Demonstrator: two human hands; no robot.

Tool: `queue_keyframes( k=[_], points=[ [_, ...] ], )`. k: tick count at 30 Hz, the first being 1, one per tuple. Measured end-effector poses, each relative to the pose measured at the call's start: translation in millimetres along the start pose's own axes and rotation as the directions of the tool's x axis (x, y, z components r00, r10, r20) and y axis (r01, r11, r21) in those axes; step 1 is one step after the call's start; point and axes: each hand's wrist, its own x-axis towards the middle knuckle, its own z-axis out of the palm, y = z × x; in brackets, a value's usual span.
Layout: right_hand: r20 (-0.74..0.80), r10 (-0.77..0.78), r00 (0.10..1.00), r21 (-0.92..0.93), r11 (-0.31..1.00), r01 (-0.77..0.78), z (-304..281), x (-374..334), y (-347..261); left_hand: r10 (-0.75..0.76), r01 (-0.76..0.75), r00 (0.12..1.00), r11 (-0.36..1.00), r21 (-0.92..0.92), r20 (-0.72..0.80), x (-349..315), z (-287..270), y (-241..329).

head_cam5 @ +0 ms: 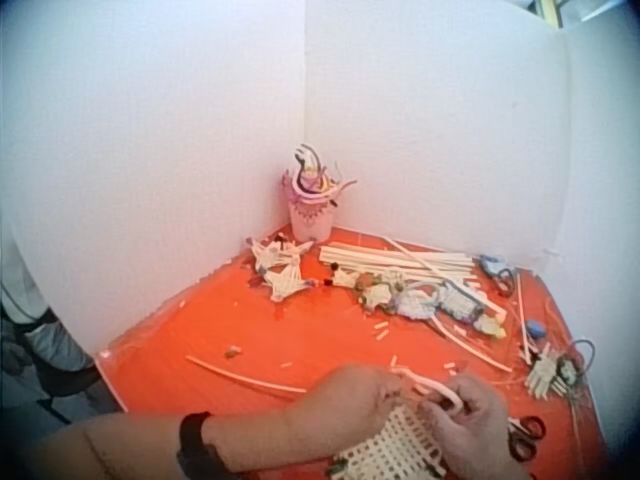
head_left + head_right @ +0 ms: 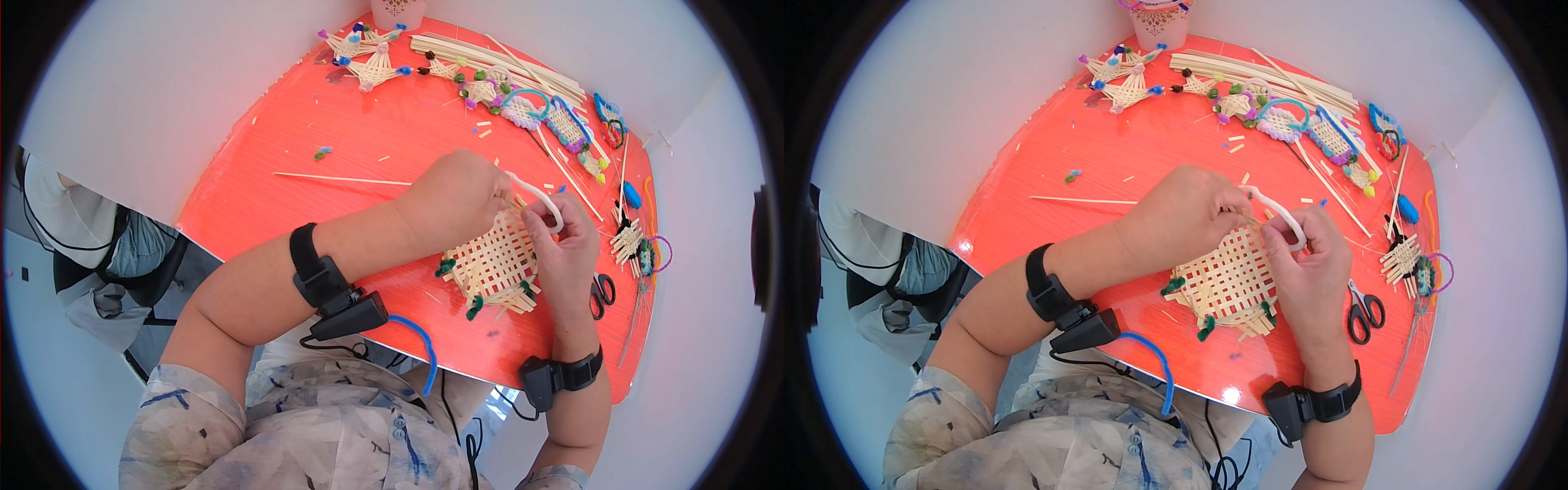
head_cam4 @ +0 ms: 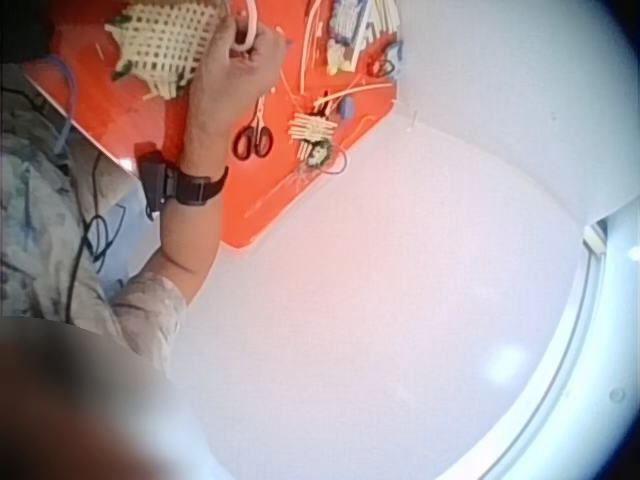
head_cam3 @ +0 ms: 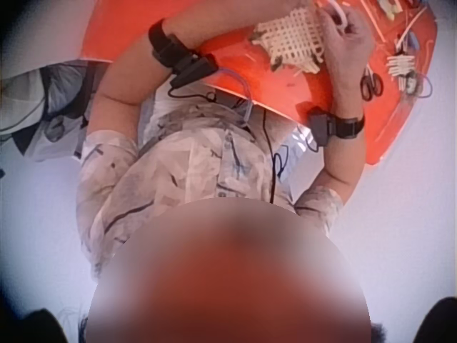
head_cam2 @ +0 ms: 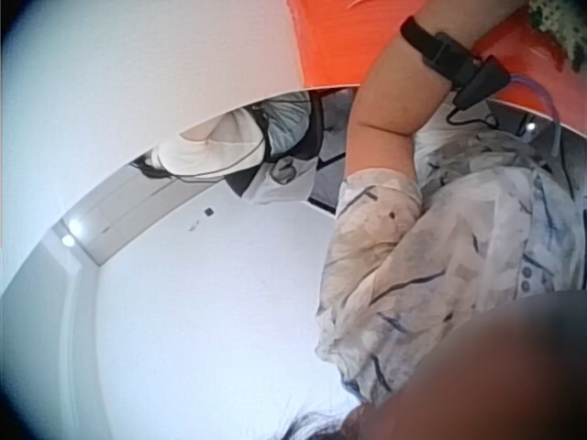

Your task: The recorder is weaving a small basket-like handicraft using bamboo strips and plastic twine.

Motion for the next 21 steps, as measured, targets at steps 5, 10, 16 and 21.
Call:
queue_keyframes(
  k=[5, 10, 16, 21],
  points=[
    [-0.024, -0.19, 0.982, -0.09, 0.978, 0.187, 3, 1, 2, 0.054, -0.056, 0.998, 0.99, 0.126, 0.02, 1, 1, 1],
    [-0.019, -0.235, 0.972, -0.156, 0.961, 0.229, 3, 1, 2, 0.046, -0.047, 0.999, 0.995, 0.087, 0.007, 0, 4, 3],
    [-0.028, -0.073, 0.997, 0.006, 0.997, 0.073, -1, 1, 12, -0.06, 0.061, 0.997, 0.998, -0.014, 0.037, 1, -2, 4],
    [0.075, 0.186, 0.98, 0.385, 0.901, -0.2, 0, 2, -6, -0.194, 0.195, 0.981, 0.976, -0.093, 0.02, 3, -8, 0]
  ],
)
